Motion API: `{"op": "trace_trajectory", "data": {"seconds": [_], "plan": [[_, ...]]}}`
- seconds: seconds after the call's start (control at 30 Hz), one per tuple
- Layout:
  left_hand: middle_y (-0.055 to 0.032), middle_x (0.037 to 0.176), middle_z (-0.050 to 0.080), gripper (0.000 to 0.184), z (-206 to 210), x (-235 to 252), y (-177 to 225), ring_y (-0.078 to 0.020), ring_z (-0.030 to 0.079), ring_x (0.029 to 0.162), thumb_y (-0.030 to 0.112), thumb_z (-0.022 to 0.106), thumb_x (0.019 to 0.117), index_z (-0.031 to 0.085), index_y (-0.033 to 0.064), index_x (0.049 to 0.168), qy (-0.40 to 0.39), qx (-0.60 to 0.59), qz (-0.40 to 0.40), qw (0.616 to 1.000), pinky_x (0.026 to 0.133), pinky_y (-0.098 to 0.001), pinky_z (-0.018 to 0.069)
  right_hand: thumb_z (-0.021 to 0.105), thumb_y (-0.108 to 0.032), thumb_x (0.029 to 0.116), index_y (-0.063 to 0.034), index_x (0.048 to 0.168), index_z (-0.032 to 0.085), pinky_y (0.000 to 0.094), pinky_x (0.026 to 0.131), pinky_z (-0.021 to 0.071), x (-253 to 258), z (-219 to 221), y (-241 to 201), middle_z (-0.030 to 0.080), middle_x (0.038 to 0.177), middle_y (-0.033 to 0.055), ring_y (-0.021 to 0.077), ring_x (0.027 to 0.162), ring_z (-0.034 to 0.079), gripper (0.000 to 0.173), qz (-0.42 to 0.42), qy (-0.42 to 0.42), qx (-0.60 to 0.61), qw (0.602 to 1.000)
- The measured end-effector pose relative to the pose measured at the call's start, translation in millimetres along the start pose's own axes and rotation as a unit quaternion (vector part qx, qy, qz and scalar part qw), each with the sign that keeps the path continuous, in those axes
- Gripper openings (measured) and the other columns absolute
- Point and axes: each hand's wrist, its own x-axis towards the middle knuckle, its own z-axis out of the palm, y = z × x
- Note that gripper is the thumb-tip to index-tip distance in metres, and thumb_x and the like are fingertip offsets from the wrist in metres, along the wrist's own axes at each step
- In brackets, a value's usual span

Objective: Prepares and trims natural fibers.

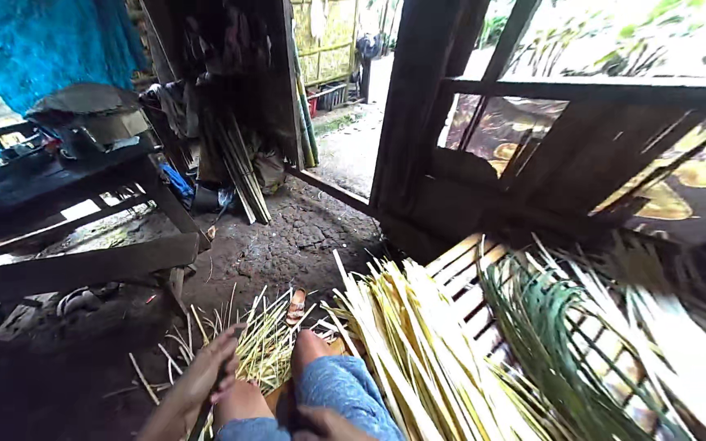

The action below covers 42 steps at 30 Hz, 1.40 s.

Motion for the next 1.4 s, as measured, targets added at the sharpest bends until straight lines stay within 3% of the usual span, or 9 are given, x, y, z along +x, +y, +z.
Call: {"op": "trace_trajectory", "data": {"seconds": [0.07,0.13,0.23,0.3,0.37,0.47,0.6,1.03,1.4], "plan": [[0.0077,0.063,0.041,0.037,9.4,-26.8,-17.5,-0.0017,0.036,0.043,0.020,0.033,0.1122,0.049,0.0146,0.145,-0.031,0.025,0.003,0.999,0.039,-0.0166,0.0319,0.044,-0.014,0.1082,-0.0002,0.142,0.045,0.0325,0.061,0.0564,-2.9,-20.1,-15.3,0.072,0.098,0.0099,0.0137,0.065,0.066,0.036,0.043,-0.008,0.079,0.996],[0.0076,0.067,0.053,0.037,17.6,-54.8,-26.3,0.0005,0.040,0.045,0.020,0.039,0.1104,0.052,0.0118,0.144,-0.056,0.079,0.027,0.995,0.041,-0.0150,0.0339,0.040,-0.010,0.1063,-0.0040,0.141,0.042,0.0236,0.051,0.0512,-11.1,-32.2,-37.7,0.071,0.092,0.0028,0.0060,0.056,0.060,0.035,0.044,-0.013,0.144,0.988],[0.0096,0.071,0.064,0.025,28.7,-90.4,-36.1,0.0078,0.042,0.047,0.017,0.049,0.1079,0.060,0.0030,0.125,-0.062,0.111,0.069,0.989,0.044,-0.0103,0.0341,0.037,-0.008,0.1012,-0.0100,0.122,0.051,0.0139,0.045,0.0470,-20.5,-36.8,-58.1,0.071,0.081,-0.0059,-0.0022,0.048,0.055,0.025,0.007,-0.059,0.202,0.978],[0.0095,0.072,0.068,0.016,32.5,-105.4,-45.5,0.0100,0.044,0.049,0.016,0.056,0.1054,0.067,0.0050,0.107,-0.059,0.098,0.104,0.988,0.046,-0.0086,0.0343,0.037,-0.010,0.1017,-0.0118,0.114,0.057,0.0126,0.045,0.0470,-25.9,-34.6,-63.1,0.071,0.082,-0.0043,-0.0024,0.048,0.054,0.024,-0.010,-0.108,0.217,0.970],[0.0093,0.074,0.071,0.014,34.3,-115.3,-51.5,0.0102,0.044,0.051,0.020,0.059,0.1042,0.069,0.0102,0.101,-0.063,0.097,0.143,0.983,0.047,-0.0079,0.0331,0.038,-0.008,0.1021,-0.0111,0.113,0.060,0.0123,0.046,0.0483,-31.3,-30.7,-67.8,0.071,0.082,-0.0025,-0.0021,0.048,0.055,0.024,-0.036,-0.146,0.216,0.965],[0.0100,0.075,0.071,0.013,40.3,-126.7,-52.3,0.0084,0.047,0.052,0.023,0.062,0.1029,0.070,0.0135,0.098,-0.037,0.131,0.169,0.976,0.047,-0.0091,0.0342,0.041,-0.010,0.1040,-0.0108,0.103,0.064,0.0123,0.046,0.0490,-40.1,-26.5,-73.1,0.071,0.080,-0.0037,-0.0028,0.050,0.056,0.022,-0.063,-0.166,0.184,0.967],[0.0096,0.079,0.071,0.013,43.8,-132.4,-52.6,0.0065,0.057,0.060,0.021,0.062,0.1024,0.070,0.0122,0.098,-0.018,0.159,0.199,0.967,0.052,-0.0092,0.0441,0.042,-0.011,0.1044,-0.0105,0.097,0.064,0.0119,0.046,0.0486,-48.3,-26.9,-76.6,0.069,0.076,-0.0051,-0.0033,0.050,0.056,0.023,-0.077,-0.161,0.144,0.973],[0.0104,0.078,0.071,0.012,48.4,-129.8,-55.5,0.0060,0.057,0.060,0.022,0.061,0.1030,0.068,0.0125,0.099,-0.011,0.159,0.202,0.966,0.053,-0.0091,0.0439,0.042,-0.011,0.1050,-0.0102,0.104,0.060,0.0116,0.045,0.0468,-51.3,-28.3,-71.5,0.069,0.079,-0.0043,-0.0025,0.050,0.054,0.019,-0.099,-0.157,0.102,0.977],[0.0101,0.076,0.069,0.012,51.6,-137.0,-51.5,0.0056,0.059,0.062,0.019,0.061,0.1024,0.068,0.0097,0.098,-0.009,0.181,0.242,0.953,0.054,-0.0091,0.0478,0.042,-0.009,0.1040,-0.0102,0.106,0.051,0.0103,0.045,0.0448,-51.5,-29.8,-78.9,0.057,0.071,-0.0066,-0.0040,0.051,0.051,0.009,-0.107,-0.206,0.069,0.970]]}}
